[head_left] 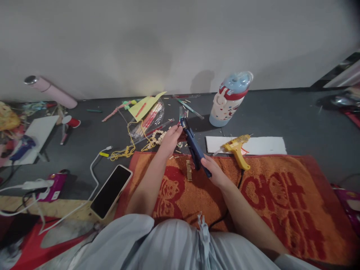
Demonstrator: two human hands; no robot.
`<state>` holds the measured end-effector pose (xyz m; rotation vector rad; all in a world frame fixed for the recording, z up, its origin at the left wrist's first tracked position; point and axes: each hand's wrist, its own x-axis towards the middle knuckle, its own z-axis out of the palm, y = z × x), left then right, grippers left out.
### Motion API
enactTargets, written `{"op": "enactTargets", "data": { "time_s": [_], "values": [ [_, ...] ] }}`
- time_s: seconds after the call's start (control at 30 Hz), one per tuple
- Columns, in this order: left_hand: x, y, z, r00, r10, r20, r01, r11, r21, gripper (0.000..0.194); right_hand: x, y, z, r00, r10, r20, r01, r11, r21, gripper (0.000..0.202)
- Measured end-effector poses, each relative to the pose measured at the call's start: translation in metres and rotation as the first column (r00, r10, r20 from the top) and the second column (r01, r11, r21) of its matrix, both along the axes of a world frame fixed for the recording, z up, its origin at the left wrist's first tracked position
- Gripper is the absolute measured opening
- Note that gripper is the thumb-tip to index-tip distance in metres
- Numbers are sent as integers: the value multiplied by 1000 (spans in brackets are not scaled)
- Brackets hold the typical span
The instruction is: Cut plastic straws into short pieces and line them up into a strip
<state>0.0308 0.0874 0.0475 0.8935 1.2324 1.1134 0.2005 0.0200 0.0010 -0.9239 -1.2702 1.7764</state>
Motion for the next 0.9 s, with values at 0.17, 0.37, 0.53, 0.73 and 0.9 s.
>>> {"op": "enactTargets", "data": {
  "time_s": [0.17, 0.37, 0.53, 0.73, 0.9],
  "values": [
    [-3, 2, -8, 950, 65, -305, 4, 976, 219, 18, 0, -1, -4, 998, -6, -63, 1, 997, -78, 44],
    [-9, -3, -4, 608, 341, -717, 189, 816, 547, 9, 0, -1, 0, 998, 12, -68, -15, 999, -47, 42],
    [-13, -6, 2, 444, 439, -781, 325, 734, 597, 11, -1, -1, 7, 999, 5, -42, -7, 999, -34, 42],
    [-7, -7, -3, 430, 446, -785, 251, 776, 578, 8, -2, -1, 10, 999, 32, -35, -31, 999, 20, 39],
    [-1, -7, -4, 499, 412, -762, 162, 819, 550, 8, 0, -1, 11, 999, 18, -29, -17, 999, 40, 41]
  ]
}}
